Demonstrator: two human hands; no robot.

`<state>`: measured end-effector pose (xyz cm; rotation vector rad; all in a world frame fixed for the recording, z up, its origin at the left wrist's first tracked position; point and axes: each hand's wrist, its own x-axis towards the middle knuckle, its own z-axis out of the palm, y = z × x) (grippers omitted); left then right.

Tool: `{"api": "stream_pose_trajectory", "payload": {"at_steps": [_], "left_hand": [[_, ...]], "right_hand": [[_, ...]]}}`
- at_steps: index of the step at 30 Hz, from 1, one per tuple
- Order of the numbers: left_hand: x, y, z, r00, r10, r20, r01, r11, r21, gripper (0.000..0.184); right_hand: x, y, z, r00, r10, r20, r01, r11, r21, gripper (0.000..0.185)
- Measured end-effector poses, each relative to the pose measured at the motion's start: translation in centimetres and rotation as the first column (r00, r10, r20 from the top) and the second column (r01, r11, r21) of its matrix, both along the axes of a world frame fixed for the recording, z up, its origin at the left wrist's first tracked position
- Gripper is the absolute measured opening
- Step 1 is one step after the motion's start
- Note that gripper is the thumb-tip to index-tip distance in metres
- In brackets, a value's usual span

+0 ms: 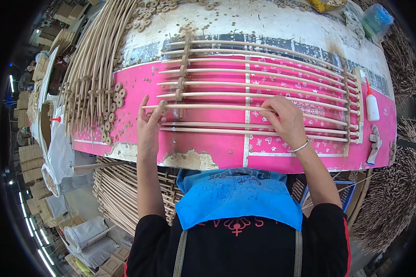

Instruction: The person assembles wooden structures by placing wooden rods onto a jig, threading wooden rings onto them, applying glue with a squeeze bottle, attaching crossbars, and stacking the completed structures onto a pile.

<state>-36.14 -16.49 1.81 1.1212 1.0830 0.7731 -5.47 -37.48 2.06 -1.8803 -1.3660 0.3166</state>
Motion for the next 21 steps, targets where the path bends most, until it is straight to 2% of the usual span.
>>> {"api": "stream_pose_trajectory", "payload": {"at_steps": [2,6,8,11,14,16,18,19,20,21], "left_hand": [[0.1,0.0,-0.2,1.0,-0.005,-0.009,0.005,1.0,0.005,0.075],[0.1,-0.1,-0.1,1.0,-0.002,0.023,0.002,1.0,0.004,0.075],[0.1,-0.1,-0.1,1.0,0.006,0.018,-0.006,1.0,0.0,0.074],[-0.1,0.0,0.0,0.998,-0.027,0.05,0.027,1.0,0.005,0.075],[0.0,0.2,-0.2,0.999,-0.021,0.031,0.021,1.0,0.0,0.071],[-1.3,0.8,-1.0,0.993,-0.055,0.101,0.051,0.998,0.04,0.061],[-1.8,0.8,-0.7,0.994,-0.096,0.054,0.094,0.995,0.036,0.054],[-2.3,1.0,-2.0,0.982,-0.171,-0.082,0.185,0.954,0.235,0.05],[-2.4,1.6,-1.9,0.987,-0.123,0.102,0.121,0.992,0.024,0.047],[-2.0,1.1,-1.2,0.984,-0.115,0.134,0.115,0.993,0.009,0.045]], "right_hand": [[0.6,0.0,-0.2,0.982,0.084,0.167,-0.082,0.996,-0.021,0.015],[0.5,0.1,-0.3,0.984,0.081,0.158,-0.079,0.997,-0.019,0.016],[-0.1,0.3,0.2,0.997,0.055,0.045,-0.055,0.998,0.004,0.016],[0.5,0.0,-0.7,0.993,0.078,0.083,-0.078,0.997,-0.006,0.015],[1.0,-0.2,-0.4,0.985,0.095,0.143,-0.099,0.995,0.02,0.014],[1.2,-0.2,-1.1,0.99,0.094,0.109,-0.098,0.995,0.028,0.012],[1.4,-0.6,-2.7,0.994,0.082,0.074,-0.086,0.995,0.055,0.014],[1.7,-0.7,-3.7,0.984,0.085,0.159,-0.104,0.987,0.121,0.018],[1.8,-1.0,-3.0,0.99,0.075,0.123,-0.085,0.993,0.079,0.02],[2.0,-1.2,-2.2,0.969,0.103,0.223,-0.123,0.99,0.074,0.024]]}}
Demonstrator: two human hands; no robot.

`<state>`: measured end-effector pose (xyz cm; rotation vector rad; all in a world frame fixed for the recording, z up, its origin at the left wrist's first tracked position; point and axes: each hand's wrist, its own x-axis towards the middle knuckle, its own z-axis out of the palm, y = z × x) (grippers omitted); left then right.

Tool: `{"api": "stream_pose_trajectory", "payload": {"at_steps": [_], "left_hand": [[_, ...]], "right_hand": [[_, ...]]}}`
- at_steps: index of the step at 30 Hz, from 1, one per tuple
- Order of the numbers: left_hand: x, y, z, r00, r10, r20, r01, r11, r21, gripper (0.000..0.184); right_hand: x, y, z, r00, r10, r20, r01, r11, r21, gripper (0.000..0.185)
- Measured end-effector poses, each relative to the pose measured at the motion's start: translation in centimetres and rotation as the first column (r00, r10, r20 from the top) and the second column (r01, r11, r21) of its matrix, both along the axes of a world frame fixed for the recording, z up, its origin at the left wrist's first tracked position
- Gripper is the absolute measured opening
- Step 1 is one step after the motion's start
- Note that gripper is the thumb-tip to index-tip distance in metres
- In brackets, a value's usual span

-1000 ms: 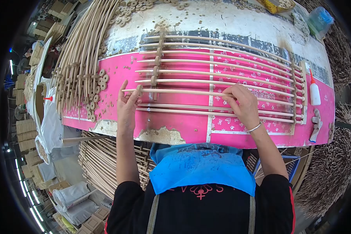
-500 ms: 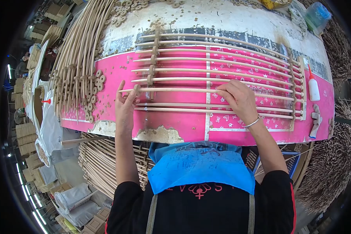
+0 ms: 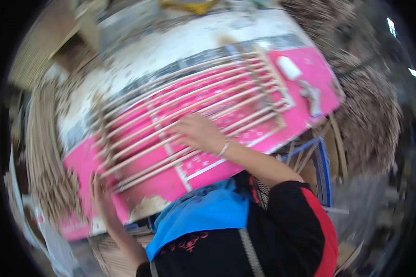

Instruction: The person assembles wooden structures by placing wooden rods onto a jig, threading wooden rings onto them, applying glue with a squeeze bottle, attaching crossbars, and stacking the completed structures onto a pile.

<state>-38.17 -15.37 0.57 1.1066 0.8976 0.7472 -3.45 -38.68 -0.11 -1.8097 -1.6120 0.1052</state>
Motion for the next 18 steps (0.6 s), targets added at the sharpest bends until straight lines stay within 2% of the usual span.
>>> {"api": "stream_pose_trajectory", "payload": {"at_steps": [1,3,4,5,6,7,8,10,11,13,14,16,17,18], "left_hand": [[-1.8,1.4,-1.8,1.0,-0.004,-0.01,0.004,1.0,0.016,0.047],[-1.5,1.6,-1.2,0.999,0.006,0.044,-0.004,0.999,-0.048,0.048],[-1.3,1.6,-1.0,0.999,-0.011,0.052,0.013,0.999,-0.049,0.048],[-1.0,1.5,-0.9,0.997,-0.006,0.071,0.009,0.999,-0.04,0.046],[-0.4,1.4,-0.6,0.997,-0.003,0.083,0.006,0.999,-0.032,0.044],[-0.2,1.4,-0.4,0.996,-0.014,0.085,0.017,0.999,-0.035,0.044],[0.0,1.4,-0.2,0.997,0.0,0.082,0.004,0.999,-0.051,0.042],[0.0,1.4,0.0,0.997,0.024,0.071,-0.02,0.998,-0.061,0.04],[0.0,1.5,-0.1,0.998,0.01,0.056,-0.007,0.999,-0.048,0.039],[-0.1,1.8,-0.5,0.999,0.007,0.037,-0.006,1.0,-0.031,0.038],[-0.3,2.1,-0.6,0.999,-0.029,0.031,0.03,0.999,-0.034,0.038],[-1.2,2.4,-1.4,1.0,-0.03,0.008,0.03,0.999,-0.023,0.038],[-1.2,2.6,-1.5,1.0,-0.012,-0.001,0.012,0.999,-0.05,0.037],[-0.6,2.0,-0.8,0.998,-0.018,-0.063,0.016,1.0,-0.026,0.036]], "right_hand": [[1.0,-1.5,1.0,0.997,-0.066,0.028,0.066,0.998,-0.013,0.024],[2.8,-2.8,2.6,0.947,-0.316,0.055,0.295,0.926,0.234,0.027],[5.1,-4.5,3.2,0.867,-0.486,0.105,0.434,0.843,0.318,0.025],[7.3,-6.5,3.5,0.786,-0.597,-0.158,0.613,0.724,0.317,0.022],[9.8,-8.5,3.8,0.639,-0.677,-0.367,0.769,0.546,0.333,0.022],[14.7,-12.2,1.2,0.529,-0.794,-0.298,0.826,0.403,0.393,0.035],[17.4,-15.1,1.7,0.344,-0.934,-0.101,0.869,0.275,0.411,0.042],[21.5,-18.7,1.8,0.114,-0.968,0.221,0.902,0.195,0.386,0.06],[23.2,-19.9,1.3,0.119,-0.969,0.216,0.904,0.196,0.38,0.06],[27.2,-21.9,-0.7,0.114,-0.97,0.217,0.993,0.12,0.014,0.079],[30.3,-23.8,-3.2,0.256,-0.965,0.05,0.966,0.254,-0.057,0.09],[32.0,-24.4,-4.0,0.282,-0.959,0.006,0.911,0.266,-0.315,0.094],[31.0,-23.9,-3.8,0.322,-0.934,0.156,0.943,0.3,-0.146,0.092],[32.5,-25.2,-5.3,0.277,-0.957,0.088,0.944,0.255,-0.208,0.083]]}}
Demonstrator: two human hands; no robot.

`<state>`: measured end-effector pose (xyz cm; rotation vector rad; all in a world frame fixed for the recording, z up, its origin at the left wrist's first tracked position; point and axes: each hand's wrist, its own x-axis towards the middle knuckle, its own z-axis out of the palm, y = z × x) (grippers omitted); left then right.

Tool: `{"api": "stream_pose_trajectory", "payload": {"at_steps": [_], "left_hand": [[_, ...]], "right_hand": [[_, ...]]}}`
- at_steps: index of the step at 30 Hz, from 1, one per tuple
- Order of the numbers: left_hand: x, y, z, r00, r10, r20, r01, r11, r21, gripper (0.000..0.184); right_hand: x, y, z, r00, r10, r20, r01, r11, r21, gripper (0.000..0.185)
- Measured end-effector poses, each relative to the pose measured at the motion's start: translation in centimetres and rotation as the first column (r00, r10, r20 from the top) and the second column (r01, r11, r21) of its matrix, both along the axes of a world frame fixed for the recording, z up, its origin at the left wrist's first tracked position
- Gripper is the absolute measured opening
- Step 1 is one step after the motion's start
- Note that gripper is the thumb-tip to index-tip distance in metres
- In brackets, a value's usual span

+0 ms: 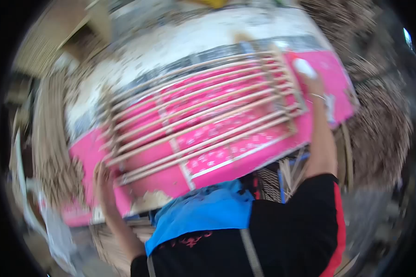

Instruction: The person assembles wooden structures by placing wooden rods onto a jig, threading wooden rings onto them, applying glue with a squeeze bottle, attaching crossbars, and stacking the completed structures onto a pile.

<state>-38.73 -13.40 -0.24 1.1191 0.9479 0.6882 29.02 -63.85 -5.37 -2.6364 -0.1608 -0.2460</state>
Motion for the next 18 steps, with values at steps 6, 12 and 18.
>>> {"api": "stream_pose_trajectory", "payload": {"at_steps": [6,12,18], "left_hand": [[1.4,-1.0,1.8,0.995,0.102,0.017,-0.102,0.994,-0.028,0.029],[1.5,-1.4,1.3,0.995,0.055,0.083,-0.051,0.997,-0.057,0.026],[1.6,-1.9,1.9,0.995,0.079,0.057,-0.076,0.996,-0.053,0.026]], "right_hand": [[-9.5,8.4,6.8,0.962,0.271,0.005,-0.206,0.717,0.666,0.046],[-29.0,22.4,10.5,0.6,0.794,-0.092,-0.534,0.484,0.693,0.057],[-37.8,30.4,11.3,0.288,0.956,0.052,-0.745,0.19,0.639,0.052]]}}
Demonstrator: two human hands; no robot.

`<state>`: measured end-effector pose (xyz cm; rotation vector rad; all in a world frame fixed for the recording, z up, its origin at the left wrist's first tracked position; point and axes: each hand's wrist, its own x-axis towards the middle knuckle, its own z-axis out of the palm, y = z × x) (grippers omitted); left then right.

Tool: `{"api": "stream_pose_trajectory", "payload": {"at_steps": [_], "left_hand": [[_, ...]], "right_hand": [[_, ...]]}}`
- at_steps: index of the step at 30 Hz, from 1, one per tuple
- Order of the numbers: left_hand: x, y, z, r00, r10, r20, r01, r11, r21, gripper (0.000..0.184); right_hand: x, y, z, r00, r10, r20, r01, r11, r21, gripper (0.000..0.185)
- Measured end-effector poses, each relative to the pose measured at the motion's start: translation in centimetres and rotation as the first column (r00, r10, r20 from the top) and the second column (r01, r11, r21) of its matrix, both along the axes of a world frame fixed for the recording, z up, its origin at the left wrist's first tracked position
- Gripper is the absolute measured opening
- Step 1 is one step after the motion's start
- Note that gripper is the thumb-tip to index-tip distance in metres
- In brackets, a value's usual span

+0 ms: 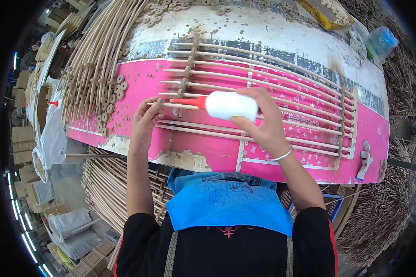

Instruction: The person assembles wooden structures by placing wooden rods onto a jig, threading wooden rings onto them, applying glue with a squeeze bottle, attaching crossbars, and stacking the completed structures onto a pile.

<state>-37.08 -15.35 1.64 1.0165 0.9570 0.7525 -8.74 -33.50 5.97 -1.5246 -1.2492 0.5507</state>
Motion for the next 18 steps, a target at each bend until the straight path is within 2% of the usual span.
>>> {"api": "stream_pose_trajectory", "payload": {"at_steps": [2,8,12,14,18], "left_hand": [[-0.1,0.0,-0.1,1.0,-0.001,-0.011,0.001,1.0,0.029,0.026],[0.2,-0.2,0.1,1.0,0.016,0.019,-0.017,0.999,0.038,0.026],[0.1,-0.3,0.1,0.999,0.016,0.042,-0.018,0.999,0.041,0.027],[0.1,-0.3,0.0,0.999,0.019,0.033,-0.021,0.999,0.051,0.027],[0.1,-0.5,0.3,1.0,0.026,0.015,-0.027,0.999,0.046,0.027]], "right_hand": [[-0.8,1.1,0.1,0.989,0.04,0.142,-0.044,0.999,0.028,0.051],[-1.4,2.5,0.1,0.954,0.077,0.289,-0.109,0.99,0.095,0.05],[-1.9,3.1,0.2,0.951,0.089,0.295,-0.118,0.99,0.083,0.05],[-1.9,3.5,-0.3,0.933,0.08,0.35,-0.135,0.981,0.135,0.049],[-2.1,3.6,-0.2,0.94,0.087,0.331,-0.13,0.985,0.112,0.049]]}}
